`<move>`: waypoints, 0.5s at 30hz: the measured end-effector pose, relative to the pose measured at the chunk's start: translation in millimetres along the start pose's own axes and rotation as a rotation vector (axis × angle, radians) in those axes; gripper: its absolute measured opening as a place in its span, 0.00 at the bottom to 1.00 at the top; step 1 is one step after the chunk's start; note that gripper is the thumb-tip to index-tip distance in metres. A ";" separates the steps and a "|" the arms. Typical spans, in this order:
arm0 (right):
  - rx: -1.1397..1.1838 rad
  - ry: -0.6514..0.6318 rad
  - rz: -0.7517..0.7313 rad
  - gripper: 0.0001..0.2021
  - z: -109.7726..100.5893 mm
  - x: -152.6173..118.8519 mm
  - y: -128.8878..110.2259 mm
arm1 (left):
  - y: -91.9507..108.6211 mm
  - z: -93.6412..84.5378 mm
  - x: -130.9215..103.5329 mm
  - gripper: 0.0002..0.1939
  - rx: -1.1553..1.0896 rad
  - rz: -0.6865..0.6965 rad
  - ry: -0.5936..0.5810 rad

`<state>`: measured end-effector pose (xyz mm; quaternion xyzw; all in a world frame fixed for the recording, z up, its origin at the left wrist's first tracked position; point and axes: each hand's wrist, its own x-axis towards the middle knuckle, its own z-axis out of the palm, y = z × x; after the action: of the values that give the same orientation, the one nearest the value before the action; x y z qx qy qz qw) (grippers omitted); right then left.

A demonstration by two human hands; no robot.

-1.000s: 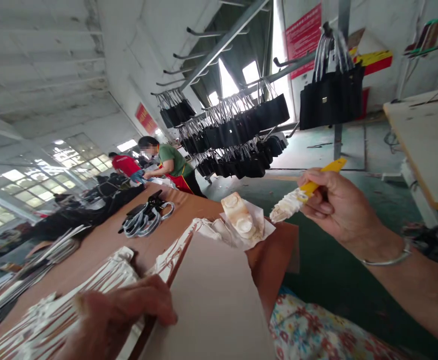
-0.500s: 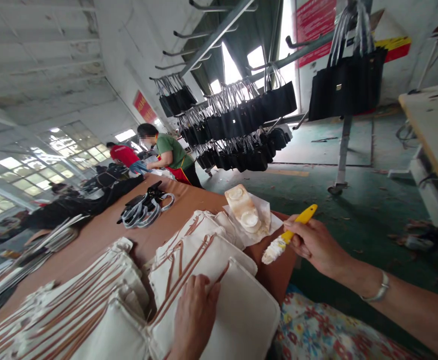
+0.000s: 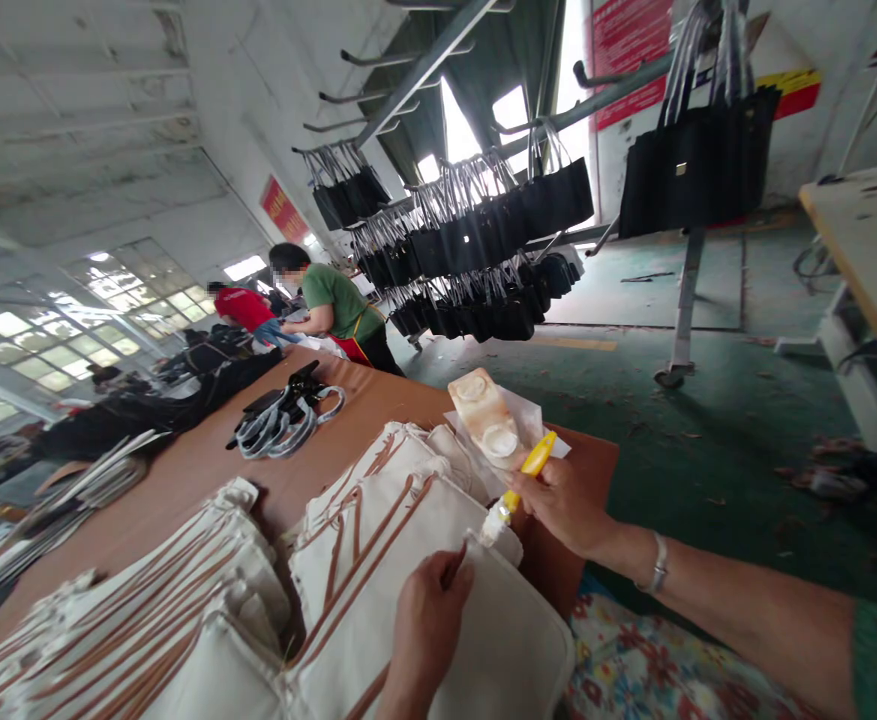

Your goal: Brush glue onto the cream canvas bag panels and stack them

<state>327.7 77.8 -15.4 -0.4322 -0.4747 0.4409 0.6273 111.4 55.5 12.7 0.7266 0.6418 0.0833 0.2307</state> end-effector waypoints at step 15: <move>-0.137 -0.135 -0.162 0.10 -1.2 -4.4 -33.1 | 6.5 6.6 -22.4 0.15 -0.591 0.117 -0.034</move>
<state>332.9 65.5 15.3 -0.4036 -0.5783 0.3832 0.5965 116.3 31.8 13.7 0.6651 0.5429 0.2673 0.4377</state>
